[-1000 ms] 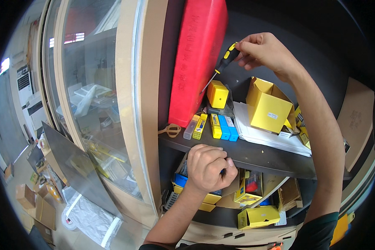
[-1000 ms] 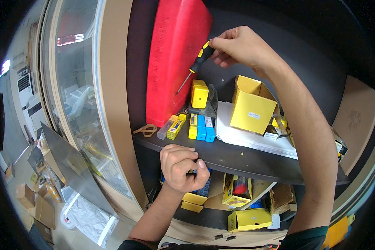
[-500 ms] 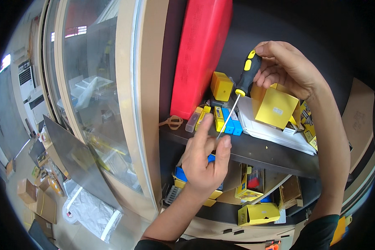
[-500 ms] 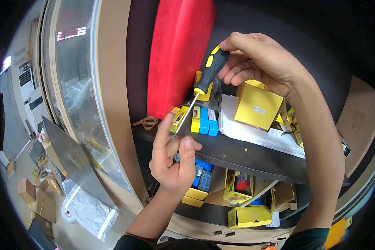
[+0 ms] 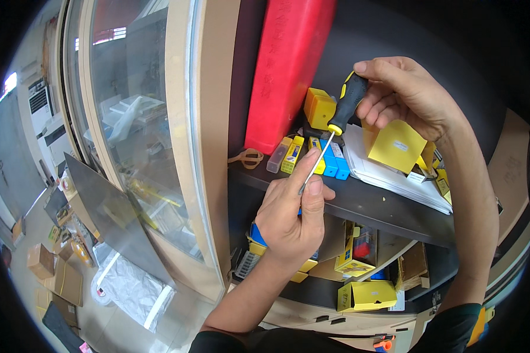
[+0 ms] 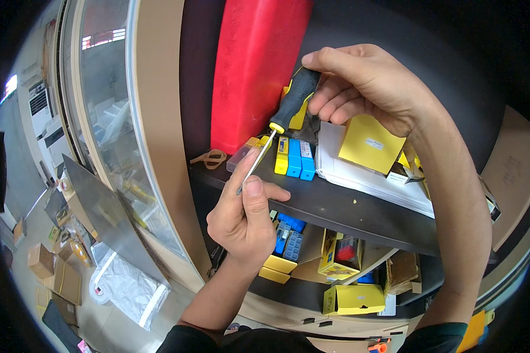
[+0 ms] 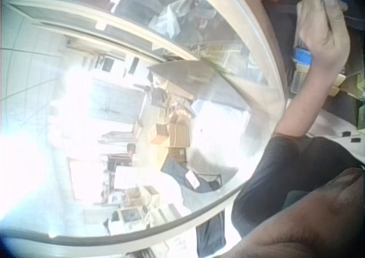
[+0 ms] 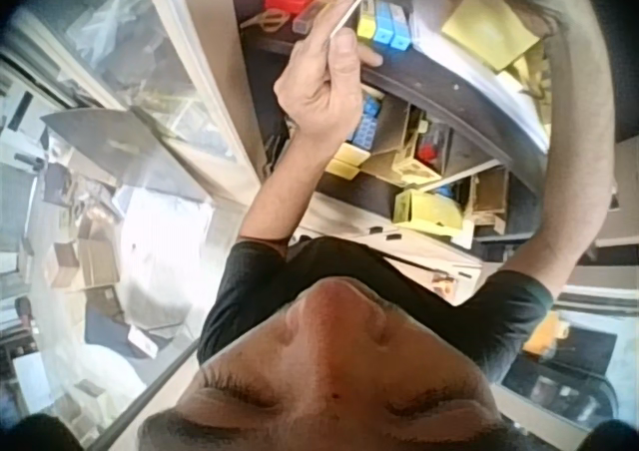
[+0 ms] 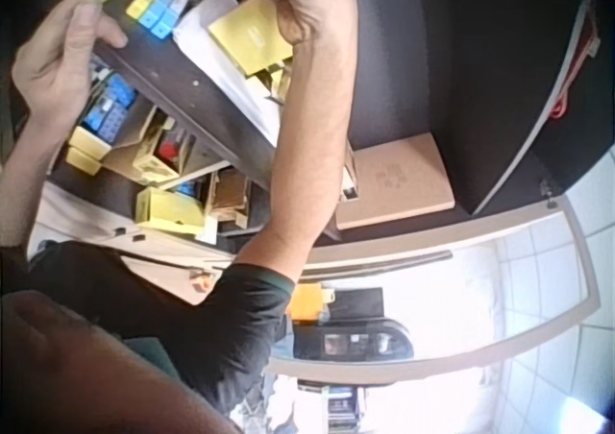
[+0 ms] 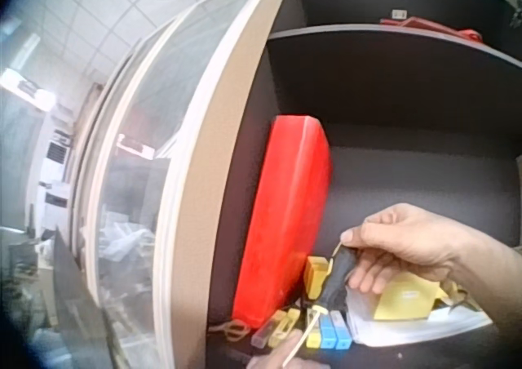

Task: The person opens a cabinet door, sorts through various boxed items including tools and hardware components, and opens a small blue container to handle a metal component.

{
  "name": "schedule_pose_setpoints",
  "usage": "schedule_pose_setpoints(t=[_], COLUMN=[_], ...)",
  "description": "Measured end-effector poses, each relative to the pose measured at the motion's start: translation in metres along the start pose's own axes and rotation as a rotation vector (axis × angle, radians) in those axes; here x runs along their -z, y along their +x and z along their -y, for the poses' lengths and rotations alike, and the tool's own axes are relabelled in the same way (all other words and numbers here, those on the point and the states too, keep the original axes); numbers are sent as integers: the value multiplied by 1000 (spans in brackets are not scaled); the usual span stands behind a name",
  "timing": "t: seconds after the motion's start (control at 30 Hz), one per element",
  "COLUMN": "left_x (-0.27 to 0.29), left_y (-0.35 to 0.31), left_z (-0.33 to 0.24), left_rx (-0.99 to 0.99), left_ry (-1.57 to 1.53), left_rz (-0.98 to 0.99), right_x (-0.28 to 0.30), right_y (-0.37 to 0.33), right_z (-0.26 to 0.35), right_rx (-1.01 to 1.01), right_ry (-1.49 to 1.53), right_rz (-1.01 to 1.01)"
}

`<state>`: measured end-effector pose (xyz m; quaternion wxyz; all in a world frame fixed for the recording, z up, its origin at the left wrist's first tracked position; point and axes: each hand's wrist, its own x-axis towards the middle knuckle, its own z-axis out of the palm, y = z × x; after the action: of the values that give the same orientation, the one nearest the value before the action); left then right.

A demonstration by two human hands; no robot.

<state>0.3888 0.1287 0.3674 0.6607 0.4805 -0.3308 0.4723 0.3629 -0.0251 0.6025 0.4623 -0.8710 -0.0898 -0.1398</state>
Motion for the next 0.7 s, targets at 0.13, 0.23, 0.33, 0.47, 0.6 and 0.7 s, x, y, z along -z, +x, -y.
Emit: schedule_pose_setpoints(t=[0.13,0.23,0.33,0.47,0.6,0.7], left_x=[4,-4,3,7,6,6], left_y=[-4,-4,-13,-9,-9,-9], left_z=[5,6,18,24,26,23], left_rx=[-1,-74,-228,-313,-330,-325], left_ry=[73,-38,65,44,56,91], left_rz=[65,-55,3,115,78,91], right_x=[-1,0,-5,-31,-54,-65], right_y=[3,5,10,20,37,43], right_z=[1,3,3,-8,-16,-16], right_rx=[108,356,551,703,803,677], right_ry=[-71,-235,-354,-678,-983,-1145], right_rz=[-46,-211,-238,-251,-177,-86])
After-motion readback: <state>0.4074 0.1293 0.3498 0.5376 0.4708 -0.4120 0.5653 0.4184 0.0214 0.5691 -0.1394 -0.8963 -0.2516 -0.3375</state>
